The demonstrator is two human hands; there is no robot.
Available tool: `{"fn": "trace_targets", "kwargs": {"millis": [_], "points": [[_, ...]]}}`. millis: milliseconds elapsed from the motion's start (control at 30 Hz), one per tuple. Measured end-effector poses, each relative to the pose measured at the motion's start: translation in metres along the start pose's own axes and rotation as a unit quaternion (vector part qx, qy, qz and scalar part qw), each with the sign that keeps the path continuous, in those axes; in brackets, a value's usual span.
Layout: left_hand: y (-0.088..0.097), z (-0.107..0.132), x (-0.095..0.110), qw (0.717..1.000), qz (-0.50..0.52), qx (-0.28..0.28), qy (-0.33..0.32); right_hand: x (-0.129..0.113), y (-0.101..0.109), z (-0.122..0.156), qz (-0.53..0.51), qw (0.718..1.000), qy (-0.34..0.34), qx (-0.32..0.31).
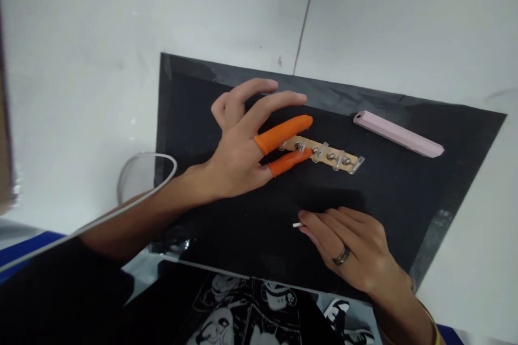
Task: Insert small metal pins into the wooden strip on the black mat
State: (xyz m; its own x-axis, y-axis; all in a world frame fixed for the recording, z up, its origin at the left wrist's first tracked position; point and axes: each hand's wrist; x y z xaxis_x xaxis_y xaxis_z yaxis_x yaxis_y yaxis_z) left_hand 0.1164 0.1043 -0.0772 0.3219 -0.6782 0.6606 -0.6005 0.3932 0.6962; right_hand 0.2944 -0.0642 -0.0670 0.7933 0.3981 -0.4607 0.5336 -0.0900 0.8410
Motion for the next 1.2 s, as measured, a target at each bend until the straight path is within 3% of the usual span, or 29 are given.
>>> {"fn": "trace_targets", "kwargs": {"millis": [267,400,533,767,1000,1200], "points": [[-0.001,0.005,0.006,0.997,-0.026,-0.022,0.063,0.005,-0.005,-0.003,0.001,0.997,-0.021,0.071],[-0.006,0.009,0.0,0.997,-0.007,0.01,0.074,0.006,-0.016,0.0,0.023,0.989,-0.054,0.135],[-0.014,0.01,-0.005,0.997,0.007,0.015,0.077,0.007,-0.027,0.006,0.062,0.983,-0.063,0.159],[-0.018,0.01,-0.012,0.998,0.012,0.022,0.062,0.006,-0.034,0.02,0.059,0.962,-0.165,0.208],[-0.018,0.009,-0.011,0.999,0.012,0.014,0.033,-0.033,-0.04,0.038,-0.044,0.935,-0.269,0.225],[-0.02,0.008,-0.015,1.0,0.012,0.008,0.024,-0.055,-0.016,0.043,-0.256,0.901,-0.29,0.195]]}}
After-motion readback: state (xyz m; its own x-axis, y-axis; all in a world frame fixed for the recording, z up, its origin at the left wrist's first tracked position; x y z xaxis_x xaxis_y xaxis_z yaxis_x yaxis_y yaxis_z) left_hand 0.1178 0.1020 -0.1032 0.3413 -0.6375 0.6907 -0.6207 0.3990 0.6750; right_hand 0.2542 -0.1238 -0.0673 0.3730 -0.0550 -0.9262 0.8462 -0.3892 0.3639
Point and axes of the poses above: each hand's wrist, its own z-axis away from the middle knuckle, its own y-axis out of the back of the hand, x = y × z, and after that the axes turned 12 degrees about z, right-handed
